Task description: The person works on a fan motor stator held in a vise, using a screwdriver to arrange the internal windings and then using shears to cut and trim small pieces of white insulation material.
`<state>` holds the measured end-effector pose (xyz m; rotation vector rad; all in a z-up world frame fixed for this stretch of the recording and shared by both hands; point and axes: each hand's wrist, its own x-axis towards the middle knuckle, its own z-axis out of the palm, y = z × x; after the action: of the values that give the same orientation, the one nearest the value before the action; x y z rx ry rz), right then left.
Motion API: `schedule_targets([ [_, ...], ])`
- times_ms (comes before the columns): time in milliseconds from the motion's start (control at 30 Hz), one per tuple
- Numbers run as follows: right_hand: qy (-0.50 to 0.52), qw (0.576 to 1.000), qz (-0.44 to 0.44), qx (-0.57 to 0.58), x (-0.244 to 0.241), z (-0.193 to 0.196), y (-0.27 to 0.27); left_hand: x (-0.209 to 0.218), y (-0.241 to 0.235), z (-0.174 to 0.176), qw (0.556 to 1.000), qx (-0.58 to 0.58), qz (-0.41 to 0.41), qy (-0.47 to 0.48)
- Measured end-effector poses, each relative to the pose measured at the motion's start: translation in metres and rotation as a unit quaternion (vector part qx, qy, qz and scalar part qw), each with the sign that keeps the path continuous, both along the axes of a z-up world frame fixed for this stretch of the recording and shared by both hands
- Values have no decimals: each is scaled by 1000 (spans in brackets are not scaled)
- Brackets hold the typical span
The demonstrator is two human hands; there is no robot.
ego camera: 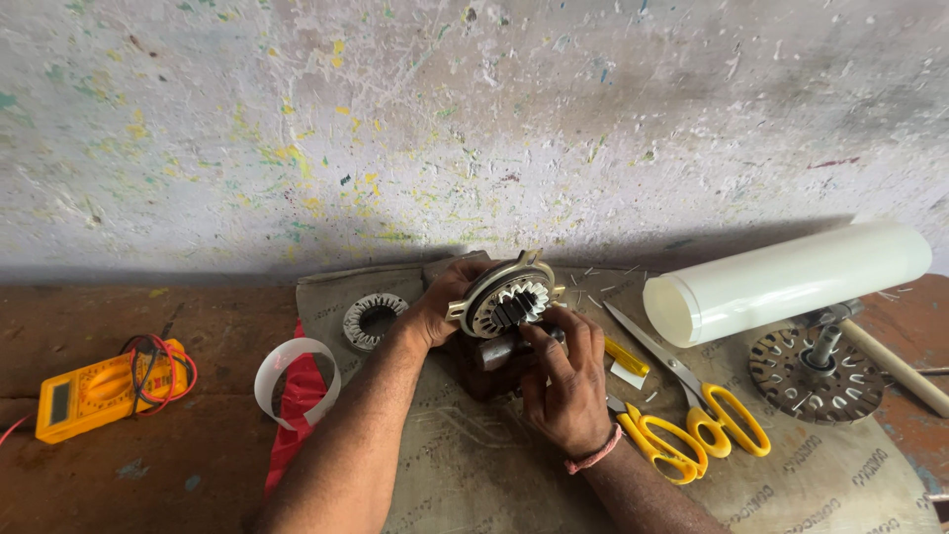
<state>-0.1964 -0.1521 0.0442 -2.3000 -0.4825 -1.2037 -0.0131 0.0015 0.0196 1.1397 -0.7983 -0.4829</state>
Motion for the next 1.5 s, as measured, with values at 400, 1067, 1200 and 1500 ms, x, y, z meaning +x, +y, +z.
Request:
schedule_targets([
  [400, -15, 1000, 16, -17, -1, 2, -1, -7, 0, 2, 999, 6, 39, -4],
  [1067, 6, 1000, 14, -8, -3, 8, 1, -3, -1, 1, 999, -3, 0, 32],
  [1200, -19, 999, 22, -24, -2, 10, -1, 1, -1, -4, 998, 15, 40, -36],
  [1500, -40, 997, -28, -54, 0, 8, 5, 10, -5, -9, 999, -15, -8, 34],
])
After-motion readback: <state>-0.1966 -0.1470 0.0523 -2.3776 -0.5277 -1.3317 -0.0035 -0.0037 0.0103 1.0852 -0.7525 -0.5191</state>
